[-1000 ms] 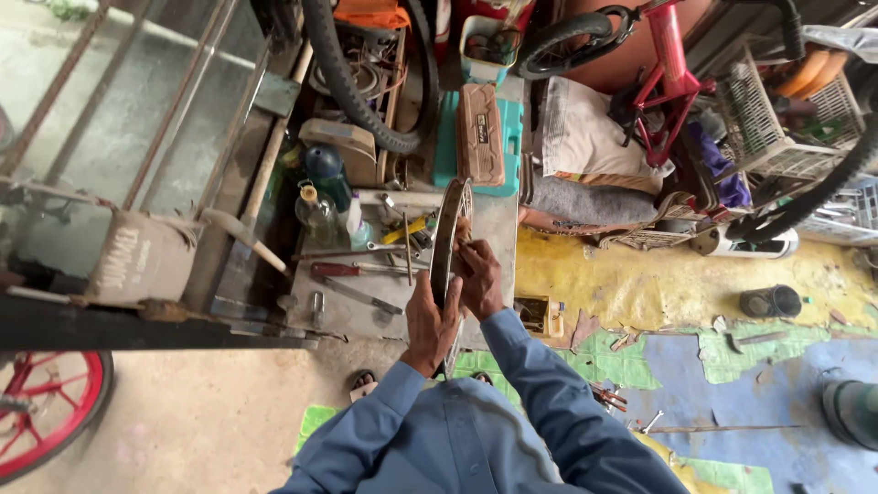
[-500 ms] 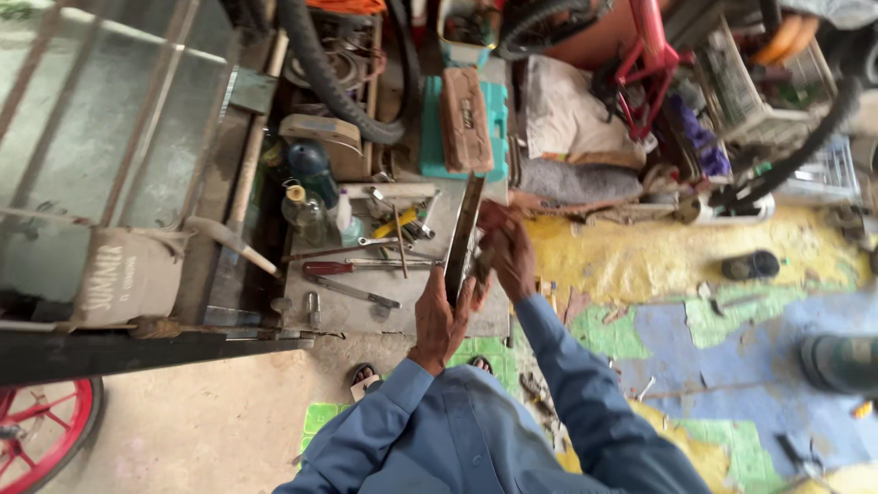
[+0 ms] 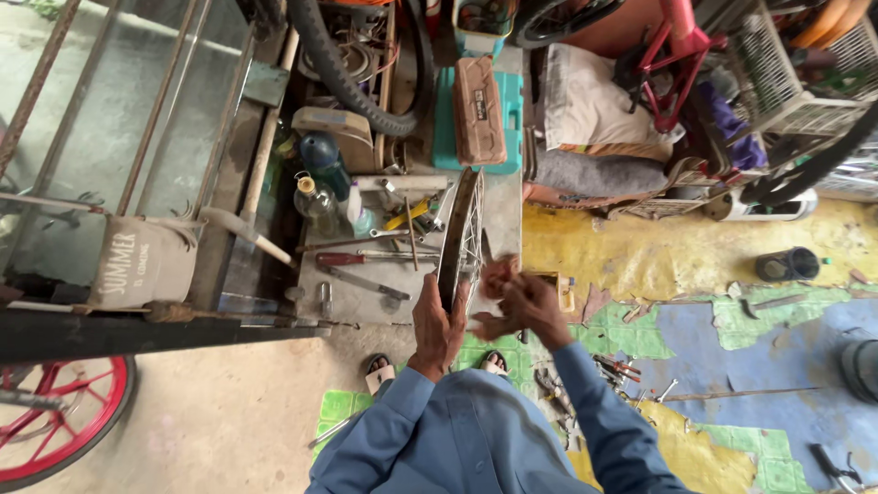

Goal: The person removes the tire from a bicycle wheel rim using a tire lever, then wipes the rim with a cloth. The person then uses a spoke wrench to adjust the wheel's spokes.

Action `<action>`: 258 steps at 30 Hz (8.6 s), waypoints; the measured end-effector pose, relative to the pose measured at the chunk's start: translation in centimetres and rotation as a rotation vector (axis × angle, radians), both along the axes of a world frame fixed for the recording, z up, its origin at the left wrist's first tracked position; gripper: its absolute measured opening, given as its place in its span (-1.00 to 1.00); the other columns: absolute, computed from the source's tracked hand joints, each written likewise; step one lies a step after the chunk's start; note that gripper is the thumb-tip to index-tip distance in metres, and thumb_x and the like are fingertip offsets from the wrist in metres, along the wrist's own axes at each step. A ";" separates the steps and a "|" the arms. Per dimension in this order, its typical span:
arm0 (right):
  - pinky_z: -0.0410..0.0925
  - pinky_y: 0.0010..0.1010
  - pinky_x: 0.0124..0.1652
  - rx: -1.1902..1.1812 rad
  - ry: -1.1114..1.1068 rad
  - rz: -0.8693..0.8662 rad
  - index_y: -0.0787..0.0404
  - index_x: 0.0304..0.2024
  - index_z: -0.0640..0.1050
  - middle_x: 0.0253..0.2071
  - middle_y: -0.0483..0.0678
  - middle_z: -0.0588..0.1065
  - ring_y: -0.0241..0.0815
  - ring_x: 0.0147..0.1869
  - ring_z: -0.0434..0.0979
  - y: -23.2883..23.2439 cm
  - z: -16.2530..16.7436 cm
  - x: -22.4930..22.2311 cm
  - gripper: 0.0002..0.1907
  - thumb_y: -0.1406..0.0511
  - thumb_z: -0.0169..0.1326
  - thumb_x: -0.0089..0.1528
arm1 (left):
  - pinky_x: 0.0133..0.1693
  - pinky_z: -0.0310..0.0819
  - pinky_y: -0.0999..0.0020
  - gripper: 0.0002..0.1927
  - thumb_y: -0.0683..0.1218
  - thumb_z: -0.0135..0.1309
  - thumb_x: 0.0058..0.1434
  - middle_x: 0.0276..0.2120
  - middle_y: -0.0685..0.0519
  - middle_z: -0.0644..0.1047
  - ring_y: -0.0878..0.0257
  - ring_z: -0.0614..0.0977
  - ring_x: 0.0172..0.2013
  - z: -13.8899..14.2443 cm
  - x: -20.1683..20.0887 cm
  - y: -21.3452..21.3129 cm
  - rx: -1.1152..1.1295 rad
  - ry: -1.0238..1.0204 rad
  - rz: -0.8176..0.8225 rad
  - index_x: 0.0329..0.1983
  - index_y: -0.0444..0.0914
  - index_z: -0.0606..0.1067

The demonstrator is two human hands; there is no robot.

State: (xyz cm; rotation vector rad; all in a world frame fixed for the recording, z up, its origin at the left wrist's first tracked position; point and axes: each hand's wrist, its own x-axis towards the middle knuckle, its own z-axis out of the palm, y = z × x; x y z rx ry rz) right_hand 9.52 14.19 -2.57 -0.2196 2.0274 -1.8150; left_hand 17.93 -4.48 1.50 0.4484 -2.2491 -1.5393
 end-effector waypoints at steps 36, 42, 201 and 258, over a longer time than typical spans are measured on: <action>0.41 -0.24 -0.40 0.642 0.676 0.214 0.16 0.22 0.48 -0.18 0.07 0.61 0.00 -0.37 0.52 -7.8 5.5 -11.0 -0.61 0.09 -0.07 0.47 | -0.21 0.45 0.14 -0.34 0.10 0.05 0.36 -0.17 -0.21 0.49 -0.03 0.54 -0.29 -0.4 2.7 1.4 0.249 -0.036 -0.170 0.36 -0.36 0.21; 0.40 -0.33 -0.45 0.349 0.315 0.082 0.27 0.19 0.41 -0.46 0.02 0.51 -0.22 -0.45 0.50 -6.7 7.2 -6.0 -0.51 0.15 0.08 0.31 | 0.11 0.43 0.08 -0.39 0.09 0.07 0.48 0.25 -0.38 0.37 -0.22 0.53 0.11 3.3 0.5 1.4 -0.110 0.010 -0.543 0.36 -0.37 0.19; 0.35 -0.11 -0.30 -0.180 -0.448 -0.333 0.14 -0.12 0.33 -0.02 0.23 0.55 0.03 -0.15 0.60 -7.5 -13.8 -3.5 -0.92 0.37 -0.11 0.33 | -0.49 0.40 0.25 -0.72 0.01 0.20 0.32 -0.57 -0.02 0.50 0.22 0.53 -0.58 2.7 1.8 -10.1 0.032 -0.158 -0.207 -0.17 -0.31 0.51; 0.38 0.07 -0.30 0.653 0.102 -0.343 0.30 -0.40 0.51 -0.41 0.27 0.53 0.36 -0.34 0.53 -1.2 -19.1 2.5 -0.66 0.13 0.15 0.22 | 0.16 0.44 0.14 -0.14 -0.10 0.03 0.46 0.10 -0.18 0.52 0.12 0.56 0.05 1.6 0.1 2.4 0.152 -0.105 -0.085 0.64 -0.23 -0.19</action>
